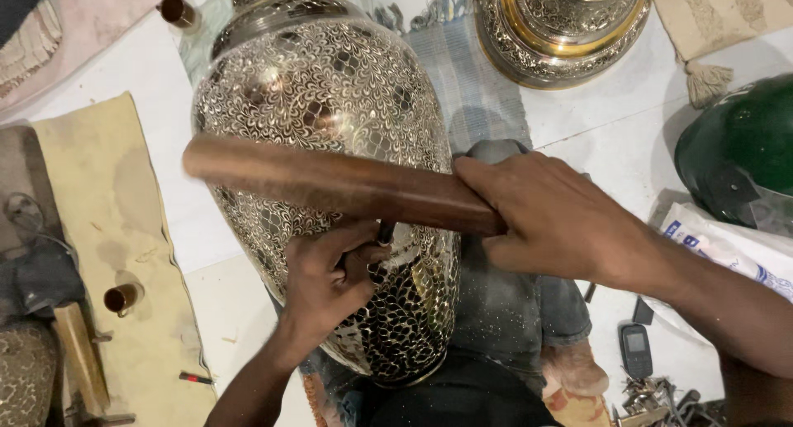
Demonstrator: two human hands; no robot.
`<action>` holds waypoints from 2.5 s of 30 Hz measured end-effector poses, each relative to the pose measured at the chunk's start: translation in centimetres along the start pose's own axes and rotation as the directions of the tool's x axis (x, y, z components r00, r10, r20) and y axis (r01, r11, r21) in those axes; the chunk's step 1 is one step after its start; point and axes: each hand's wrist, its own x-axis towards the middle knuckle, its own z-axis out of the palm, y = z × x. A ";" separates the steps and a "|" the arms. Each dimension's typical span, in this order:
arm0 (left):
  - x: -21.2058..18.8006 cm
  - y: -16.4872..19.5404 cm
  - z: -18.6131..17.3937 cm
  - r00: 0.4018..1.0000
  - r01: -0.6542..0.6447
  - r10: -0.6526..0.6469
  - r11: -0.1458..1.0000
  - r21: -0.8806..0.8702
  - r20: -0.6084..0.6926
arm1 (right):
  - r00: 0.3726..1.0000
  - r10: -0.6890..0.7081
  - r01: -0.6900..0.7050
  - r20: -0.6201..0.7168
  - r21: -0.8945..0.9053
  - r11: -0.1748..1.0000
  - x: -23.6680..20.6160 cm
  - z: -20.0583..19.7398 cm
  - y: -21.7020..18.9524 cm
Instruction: The person sits on the floor with a large engraved metal vase held between the legs and decorates its surface by hand. They hold a small chisel against the vase and strike it repeatedly with a wooden mallet, working pattern by pattern across the vase body.
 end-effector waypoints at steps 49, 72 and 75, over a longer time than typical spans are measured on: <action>0.4 0.1 0.1 0.999 0.044 -0.044 0.998 -0.039 0.008 | 0.998 0.005 -0.010 -0.058 -0.098 0.995 0.0 0.9 1.8; 0.5 -0.5 0.1 0.994 0.090 -0.089 0.996 -0.010 0.071 | 0.972 -0.128 0.156 -0.196 0.136 0.978 -0.6 1.9 3.4; 0.6 -0.4 0.1 0.990 0.117 -0.105 0.985 -0.129 0.096 | 0.948 -0.194 0.254 -0.254 0.233 0.939 -0.5 2.1 3.5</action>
